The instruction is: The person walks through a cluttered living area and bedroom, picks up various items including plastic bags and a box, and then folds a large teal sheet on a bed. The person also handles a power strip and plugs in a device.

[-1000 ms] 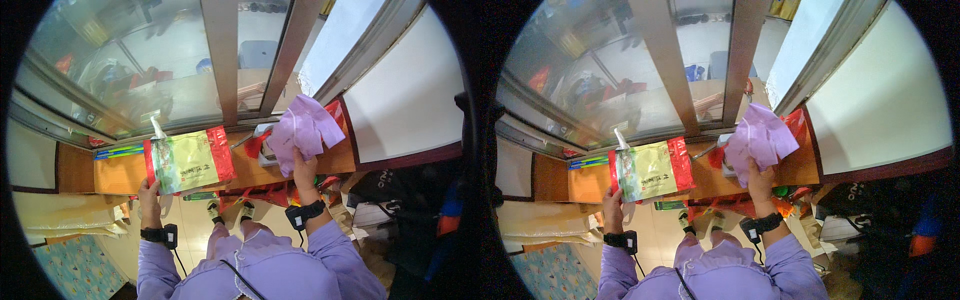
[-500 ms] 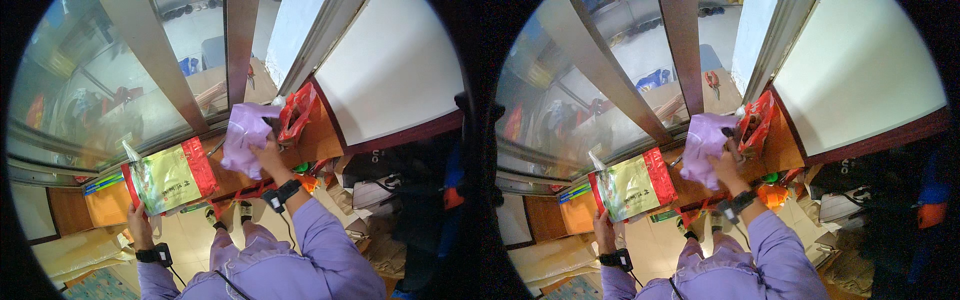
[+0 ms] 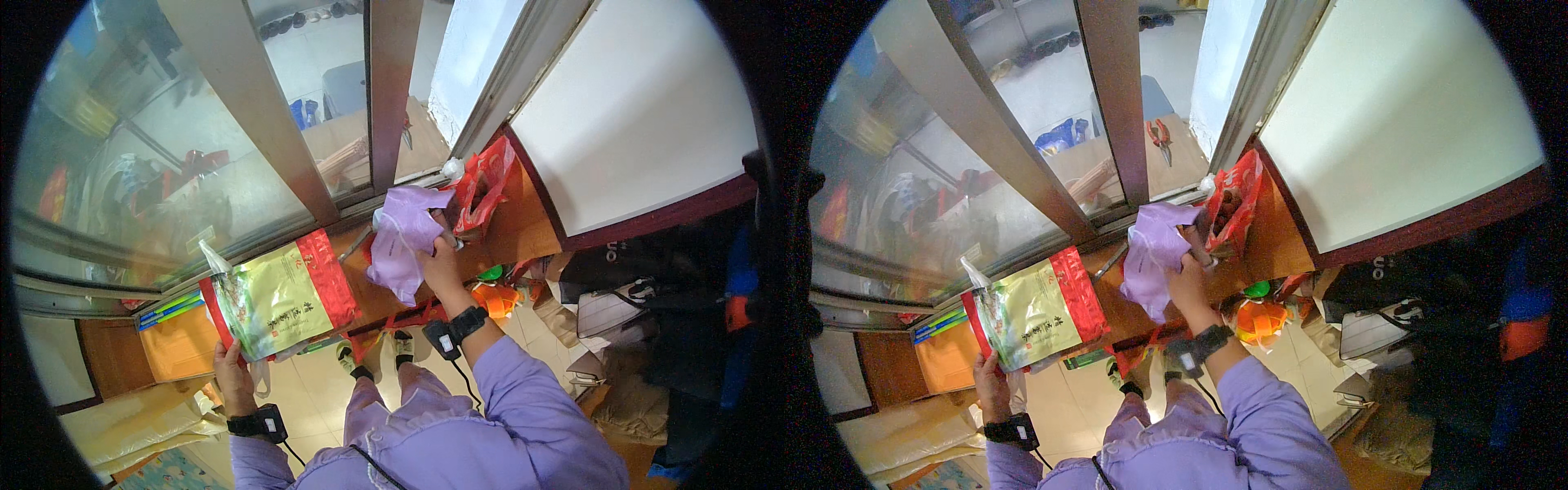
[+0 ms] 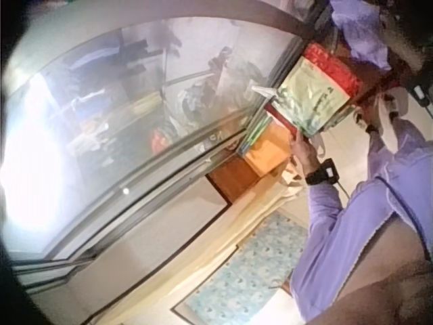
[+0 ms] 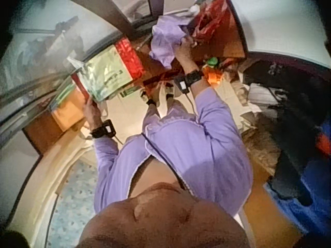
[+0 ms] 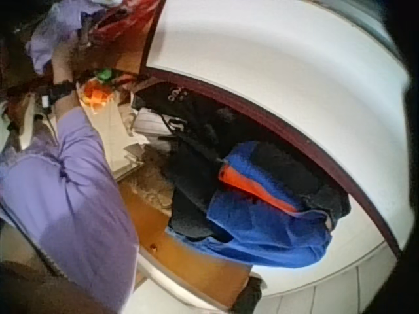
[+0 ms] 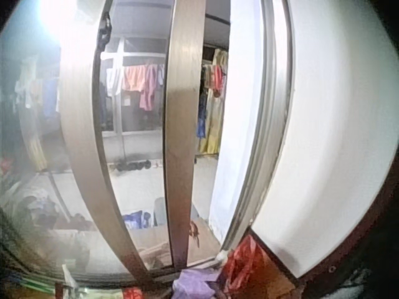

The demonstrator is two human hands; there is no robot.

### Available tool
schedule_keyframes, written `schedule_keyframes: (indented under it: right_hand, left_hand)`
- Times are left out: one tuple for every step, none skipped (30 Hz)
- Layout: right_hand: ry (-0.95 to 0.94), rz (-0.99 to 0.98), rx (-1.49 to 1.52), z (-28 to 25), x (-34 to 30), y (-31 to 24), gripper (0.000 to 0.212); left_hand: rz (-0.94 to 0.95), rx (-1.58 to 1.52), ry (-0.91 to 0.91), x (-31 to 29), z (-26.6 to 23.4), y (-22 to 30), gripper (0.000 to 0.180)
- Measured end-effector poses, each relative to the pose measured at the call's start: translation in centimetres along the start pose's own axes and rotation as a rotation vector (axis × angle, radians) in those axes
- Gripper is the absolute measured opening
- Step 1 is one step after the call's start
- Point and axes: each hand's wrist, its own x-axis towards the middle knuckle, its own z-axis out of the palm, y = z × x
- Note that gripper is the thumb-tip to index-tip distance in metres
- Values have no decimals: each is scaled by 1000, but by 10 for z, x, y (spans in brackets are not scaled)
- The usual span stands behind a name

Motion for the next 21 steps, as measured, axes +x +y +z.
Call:
schedule_keyframes:
  right_hand:
    - [45,-41,-33,-1,-5,-1,30]
    - [84,-66,-66,-1,-10,-2,28]
    - [127,-44,-104,-1,-16,-4,27]
    - [93,-36,-174,0,-21,-6,26]
    - [63,22,-248,1,-26,-8,25]
    - [-19,95,-321,1,-30,-9,25]
    - [23,136,-228,2,-33,-10,25]
    - [10,191,-131,3,-37,-11,25]
    - [34,175,-5,5,-38,-11,26]
    - [196,-69,123,8,-40,-10,28]
    - [203,-103,96,13,-38,-9,28]
    - [241,-183,75,19,-39,-7,29]
    - [263,-245,43,27,-35,-5,31]
    - [34,63,104,33,-36,-2,33]
    - [37,75,44,41,-33,0,35]
    - [31,116,-34,47,-32,2,37]
    - [21,142,-95,52,-32,3,39]
    - [100,-27,33,55,-35,4,38]
    - [148,16,-10,56,-39,4,38]
    - [157,79,-62,55,-45,4,37]
    - [180,139,-126,54,-52,3,37]
  left_hand:
    - [-2,-2,1,0,0,0,19]
    - [17,-23,-39,-1,1,0,19]
    - [0,-12,-6,-1,1,0,19]
    - [2,-18,-14,0,1,0,19]
    - [19,-36,-59,0,1,-1,19]
    - [-1,-16,-41,1,1,-1,20]
    - [-1,-11,-55,1,1,-1,20]
    - [39,-16,-84,1,0,-1,20]
    - [6,-13,-55,2,-1,-1,20]
    - [8,-18,-45,2,-1,-1,21]
    - [18,-25,-56,2,-1,-1,21]
    - [13,-17,-45,2,-1,-1,22]
    - [12,-14,-32,2,0,-1,23]
    - [17,-20,-29,2,0,-1,23]
    - [44,-32,-63,2,1,0,23]
    - [5,-23,-32,1,2,1,23]
    - [-8,-18,-37,0,3,2,23]
    - [17,-22,-77,-2,4,5,23]
    - [-5,17,-33,-3,4,7,24]
    - [8,41,-27,-4,6,9,24]
    - [38,54,-47,-5,7,10,24]
